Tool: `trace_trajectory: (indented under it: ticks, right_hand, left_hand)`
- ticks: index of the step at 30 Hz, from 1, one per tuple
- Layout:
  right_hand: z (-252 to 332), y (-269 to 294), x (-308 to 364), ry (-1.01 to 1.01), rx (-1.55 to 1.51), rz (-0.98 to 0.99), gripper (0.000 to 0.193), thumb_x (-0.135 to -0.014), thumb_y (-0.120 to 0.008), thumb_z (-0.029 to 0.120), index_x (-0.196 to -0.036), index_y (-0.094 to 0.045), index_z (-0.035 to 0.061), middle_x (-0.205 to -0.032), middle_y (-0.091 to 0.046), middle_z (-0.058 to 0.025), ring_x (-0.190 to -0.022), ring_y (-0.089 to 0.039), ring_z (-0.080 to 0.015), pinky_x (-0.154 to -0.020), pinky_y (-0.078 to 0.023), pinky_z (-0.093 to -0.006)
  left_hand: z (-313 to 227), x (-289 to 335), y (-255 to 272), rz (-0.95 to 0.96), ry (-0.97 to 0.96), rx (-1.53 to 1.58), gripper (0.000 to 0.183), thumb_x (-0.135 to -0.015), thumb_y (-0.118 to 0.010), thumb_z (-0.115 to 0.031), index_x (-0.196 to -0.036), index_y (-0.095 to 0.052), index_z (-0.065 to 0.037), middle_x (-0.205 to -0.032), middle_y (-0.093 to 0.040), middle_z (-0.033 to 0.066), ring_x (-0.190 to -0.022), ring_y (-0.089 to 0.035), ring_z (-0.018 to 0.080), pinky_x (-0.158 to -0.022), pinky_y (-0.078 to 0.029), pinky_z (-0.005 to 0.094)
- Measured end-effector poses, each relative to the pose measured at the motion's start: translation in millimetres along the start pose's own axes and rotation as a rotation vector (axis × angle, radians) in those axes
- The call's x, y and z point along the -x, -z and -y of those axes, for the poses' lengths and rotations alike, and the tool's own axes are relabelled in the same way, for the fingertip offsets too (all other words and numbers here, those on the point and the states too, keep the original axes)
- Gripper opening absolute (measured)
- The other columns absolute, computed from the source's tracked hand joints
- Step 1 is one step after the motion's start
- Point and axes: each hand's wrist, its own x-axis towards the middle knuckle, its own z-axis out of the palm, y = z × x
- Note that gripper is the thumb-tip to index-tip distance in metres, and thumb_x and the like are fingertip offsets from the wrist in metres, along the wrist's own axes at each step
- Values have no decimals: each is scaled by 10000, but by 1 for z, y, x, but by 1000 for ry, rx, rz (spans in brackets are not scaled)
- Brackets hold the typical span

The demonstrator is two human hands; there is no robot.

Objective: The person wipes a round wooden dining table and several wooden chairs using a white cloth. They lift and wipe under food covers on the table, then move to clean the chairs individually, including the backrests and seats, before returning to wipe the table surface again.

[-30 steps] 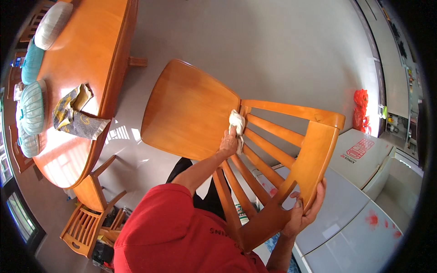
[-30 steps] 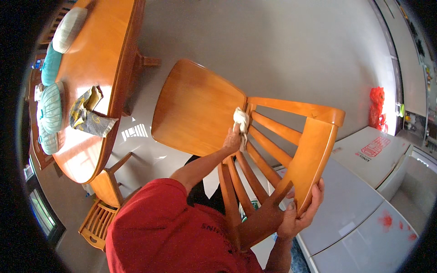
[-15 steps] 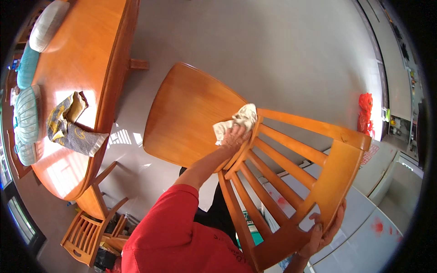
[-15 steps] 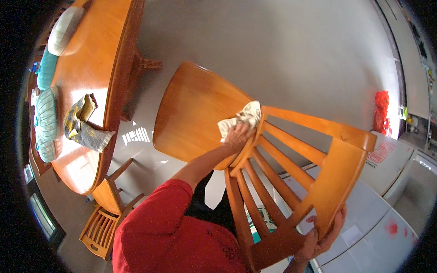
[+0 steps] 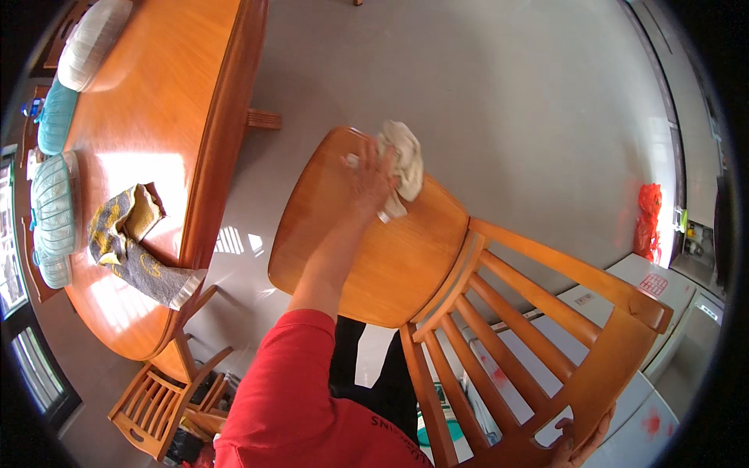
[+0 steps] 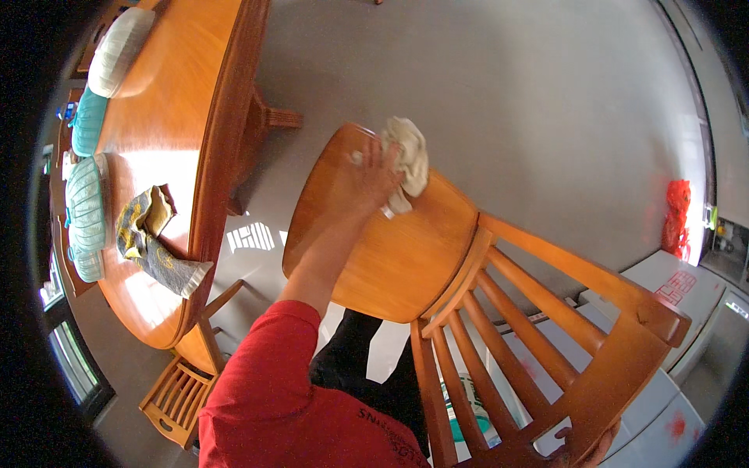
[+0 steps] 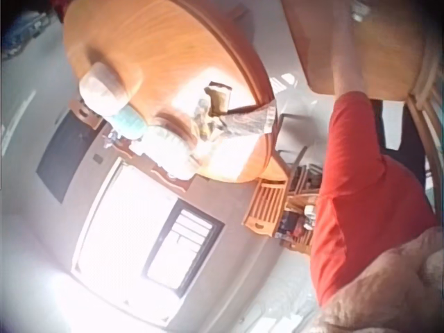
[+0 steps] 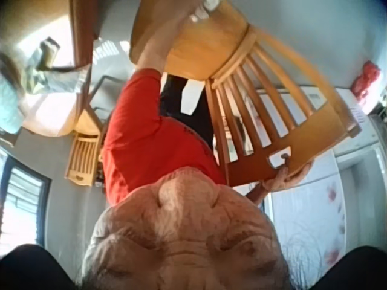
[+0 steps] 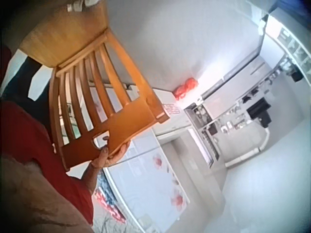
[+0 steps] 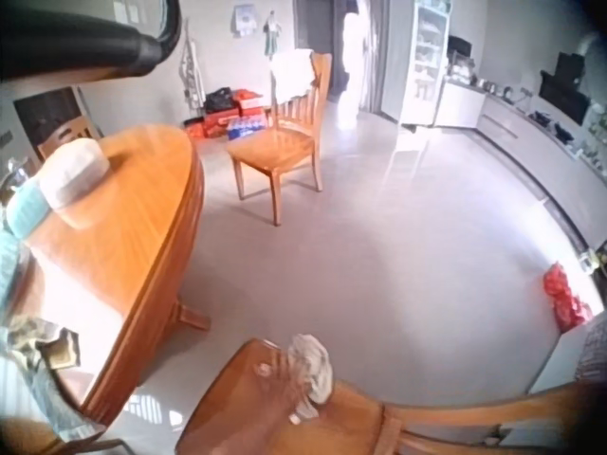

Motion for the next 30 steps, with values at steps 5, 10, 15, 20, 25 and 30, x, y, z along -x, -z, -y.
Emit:
trace_trajectory:
  ticks: [5,10,15,20,25,30]
  right_hand:
    - [-5,4,1,32,27,22,855,-814,-725,345,-1416,-278,-65,-1409,-400,-193,-1007,-524,-257,-713,-467,-364]
    - [-7,9,4,61,43,25,837,-821,-718,354,-1407,-295,-69,-1382,-428,-201,-941,-531,-251,-700,-460,-356]
    - [-4,0,2,126,93,-8,807,-846,-685,402,-1396,-325,-65,-1327,-477,-208,-859,-542,-238,-667,-456,-338]
    - [-10,15,-2,199,343,13,771,-858,-652,462,-1366,-393,-56,-1282,-514,-219,-792,-571,-252,-614,-476,-330]
    - [-5,5,-1,230,318,18,732,-865,-642,444,-1344,-427,-65,-1252,-533,-232,-793,-588,-263,-582,-484,-320]
    - [1,1,5,205,301,5,699,-867,-636,384,-1353,-417,-68,-1270,-523,-246,-951,-605,-318,-735,-523,-364]
  left_hand:
    - [66,-2,17,-56,288,205,656,-926,-531,-397,-1475,-203,-252,-1569,-60,113,-1444,-38,332,-1058,-157,685]
    - [83,24,-25,-242,292,299,638,-917,-541,-345,-1458,-245,-182,-1548,-69,187,-1431,-70,370,-1063,-162,672]
    - [16,48,-49,-97,-165,66,683,-892,-558,-408,-1466,-268,-177,-1539,-105,225,-1433,-70,383,-1079,-118,652]
    - [-31,118,-65,-20,-594,90,790,-805,-598,-571,-1444,-304,-212,-1528,-177,183,-1410,-147,380,-1055,-194,636]
    - [38,125,-109,-109,-569,188,754,-754,-663,-565,-1404,-310,-421,-1531,-207,163,-1410,-178,393,-1077,-213,617]
    - [126,83,-32,-107,16,43,661,-863,-607,-422,-1441,-308,-305,-1521,-183,174,-1388,-165,441,-1079,-206,615]
